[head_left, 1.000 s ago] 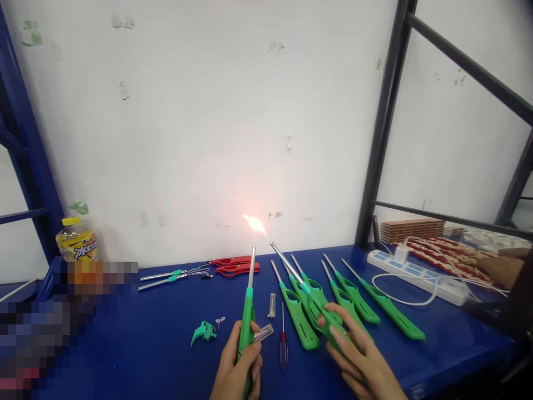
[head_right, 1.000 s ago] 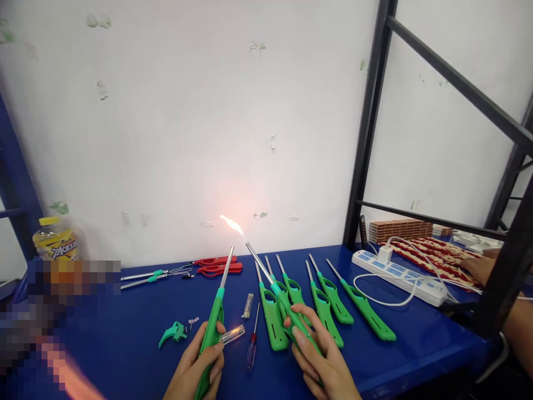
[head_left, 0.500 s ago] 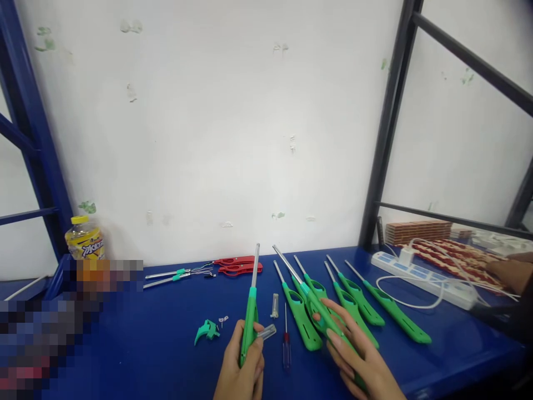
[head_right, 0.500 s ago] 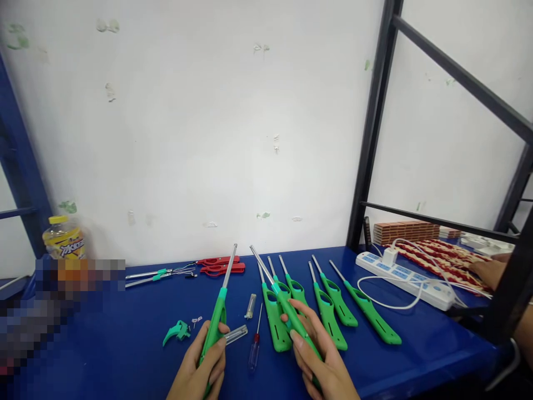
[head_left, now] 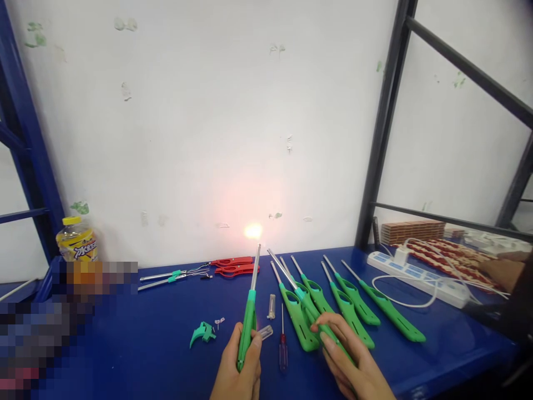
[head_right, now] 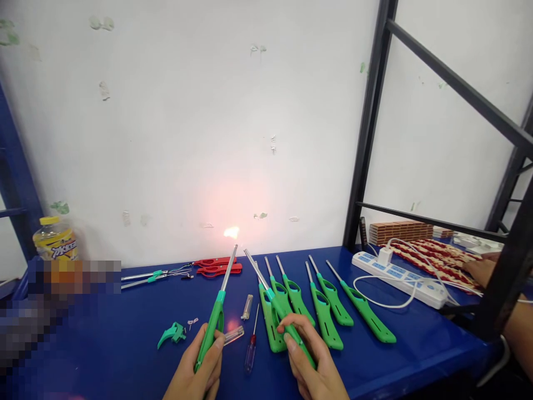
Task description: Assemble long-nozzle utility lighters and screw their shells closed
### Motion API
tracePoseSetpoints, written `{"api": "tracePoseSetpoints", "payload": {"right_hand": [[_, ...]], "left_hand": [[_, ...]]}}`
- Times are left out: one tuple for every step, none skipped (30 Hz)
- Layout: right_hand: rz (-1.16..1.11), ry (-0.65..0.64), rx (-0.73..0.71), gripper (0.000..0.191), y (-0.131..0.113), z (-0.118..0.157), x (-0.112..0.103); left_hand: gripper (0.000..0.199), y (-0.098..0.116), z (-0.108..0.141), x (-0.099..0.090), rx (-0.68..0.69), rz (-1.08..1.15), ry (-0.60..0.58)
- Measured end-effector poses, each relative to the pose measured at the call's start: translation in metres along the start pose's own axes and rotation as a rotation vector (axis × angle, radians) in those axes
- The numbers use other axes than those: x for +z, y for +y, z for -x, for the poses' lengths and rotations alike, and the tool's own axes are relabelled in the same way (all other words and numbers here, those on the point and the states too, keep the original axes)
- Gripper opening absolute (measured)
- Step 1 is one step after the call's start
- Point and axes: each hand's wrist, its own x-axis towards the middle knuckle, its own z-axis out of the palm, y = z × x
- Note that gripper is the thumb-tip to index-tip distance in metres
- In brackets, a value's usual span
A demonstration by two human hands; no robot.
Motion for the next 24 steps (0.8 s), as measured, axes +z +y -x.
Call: {"api": "tracePoseSetpoints", "payload": {"right_hand": [[0.005, -0.023, 0.007, 0.045, 0.000, 0.000, -0.001], [0.009, -0.038, 0.018, 0.044, 0.001, 0.000, -0.001], [0.011, -0.041, 0.031, 0.044, 0.002, 0.000, -0.002], [0.012, -0.036, 0.044, 0.045, 0.003, 0.000, -0.003], [0.012, -0.028, 0.054, 0.045, 0.003, 0.000, -0.004], [0.013, -0.022, 0.062, 0.046, 0.004, -0.001, -0.005], [0.017, -0.018, 0.068, 0.048, 0.005, -0.001, -0.005], [0.021, -0.018, 0.071, 0.049, 0.005, -0.001, -0.006], [0.026, -0.023, 0.073, 0.050, 0.006, -0.001, -0.006], [0.028, -0.032, 0.071, 0.051, 0.006, -0.001, -0.006], [0.027, -0.042, 0.066, 0.052, 0.006, -0.002, -0.007], [0.025, -0.048, 0.057, 0.055, 0.007, -0.002, -0.007], [0.023, -0.054, 0.053, 0.058, 0.007, -0.002, -0.007], [0.025, -0.061, 0.055, 0.063, 0.006, -0.002, -0.007], [0.031, -0.066, 0.059, 0.067, 0.006, -0.002, -0.008], [0.040, -0.070, 0.062, 0.071, 0.006, -0.002, -0.008], [0.048, -0.074, 0.066, 0.073, 0.006, -0.002, -0.008], [0.052, -0.077, 0.068, 0.074, 0.005, -0.002, -0.008], [0.049, -0.075, 0.064, 0.075, 0.005, -0.002, -0.008], [0.044, -0.070, 0.058, 0.076, 0.004, -0.001, -0.007], [0.040, -0.068, 0.055, 0.076, 0.004, -0.001, -0.007], [0.039, -0.069, 0.054, 0.077, 0.004, -0.001, -0.007], [0.043, -0.073, 0.052, 0.077, 0.003, -0.001, -0.007], [0.049, -0.077, 0.049, 0.076, 0.003, -0.001, -0.007]], "left_hand": [[0.070, -0.001, 0.000, 0.000, 0.006, 0.008, 0.006], [0.071, -0.001, 0.000, 0.001, 0.008, 0.015, 0.015], [0.071, -0.002, 0.000, 0.002, 0.006, 0.021, 0.032], [0.072, -0.002, 0.000, 0.002, -0.001, 0.028, 0.055], [0.074, -0.002, 0.000, 0.003, -0.011, 0.036, 0.082], [0.077, -0.002, 0.001, 0.004, -0.020, 0.043, 0.107], [0.080, -0.002, 0.001, 0.004, -0.026, 0.048, 0.126], [0.084, -0.002, 0.001, 0.004, -0.027, 0.050, 0.134], [0.086, -0.002, 0.000, 0.004, -0.025, 0.046, 0.131], [0.088, -0.002, 0.000, 0.004, -0.021, 0.037, 0.117], [0.088, -0.002, 0.000, 0.003, -0.016, 0.025, 0.097], [0.088, -0.002, -0.001, 0.002, -0.009, 0.012, 0.070], [0.086, -0.001, -0.001, 0.001, -0.001, -0.003, 0.035], [0.084, 0.000, -0.001, 0.000, 0.006, -0.018, -0.002], [0.081, 0.001, 0.000, 0.000, 0.010, -0.030, -0.037], [0.079, 0.003, 0.000, -0.001, 0.012, -0.039, -0.066], [0.077, 0.004, 0.001, -0.001, 0.012, -0.045, -0.086], [0.075, 0.006, 0.002, -0.001, 0.012, -0.050, -0.098], [0.073, 0.007, 0.003, 0.000, 0.012, -0.052, -0.104], [0.071, 0.008, 0.003, 0.000, 0.012, -0.054, -0.109], [0.070, 0.009, 0.004, 0.000, 0.012, -0.056, -0.115], [0.069, 0.009, 0.004, 0.001, 0.010, -0.058, -0.121], [0.068, 0.009, 0.004, 0.001, 0.007, -0.061, -0.126], [0.067, 0.010, 0.004, 0.001, 0.007, -0.063, -0.129]]}}
